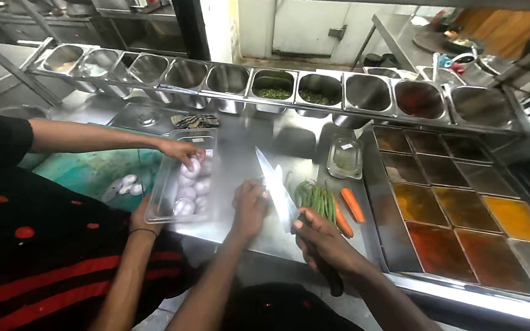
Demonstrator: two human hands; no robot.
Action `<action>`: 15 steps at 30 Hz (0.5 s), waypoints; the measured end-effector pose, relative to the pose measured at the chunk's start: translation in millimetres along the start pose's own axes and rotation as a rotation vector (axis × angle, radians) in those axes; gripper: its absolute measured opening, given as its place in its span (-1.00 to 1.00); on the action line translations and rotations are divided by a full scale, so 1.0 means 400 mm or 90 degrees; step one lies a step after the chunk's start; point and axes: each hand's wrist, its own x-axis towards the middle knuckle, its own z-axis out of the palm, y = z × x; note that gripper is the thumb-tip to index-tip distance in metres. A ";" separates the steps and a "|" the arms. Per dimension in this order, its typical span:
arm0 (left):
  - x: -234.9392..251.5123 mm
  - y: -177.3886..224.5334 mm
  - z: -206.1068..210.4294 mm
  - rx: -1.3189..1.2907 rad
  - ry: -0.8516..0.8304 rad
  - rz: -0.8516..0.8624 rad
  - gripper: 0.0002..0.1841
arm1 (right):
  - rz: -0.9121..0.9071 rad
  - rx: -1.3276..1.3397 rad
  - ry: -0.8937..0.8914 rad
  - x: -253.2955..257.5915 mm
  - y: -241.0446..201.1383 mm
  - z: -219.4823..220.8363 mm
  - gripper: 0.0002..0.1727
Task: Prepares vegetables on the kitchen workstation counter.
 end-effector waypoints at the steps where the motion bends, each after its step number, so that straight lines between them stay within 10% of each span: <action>1: 0.000 0.000 -0.002 -0.008 -0.003 -0.003 -0.65 | 0.000 -0.004 -0.005 0.002 0.001 -0.001 -0.65; 15: 0.000 0.002 -0.006 -0.019 -0.066 -0.005 -0.68 | -0.010 0.025 -0.003 0.052 -0.012 0.004 -0.68</action>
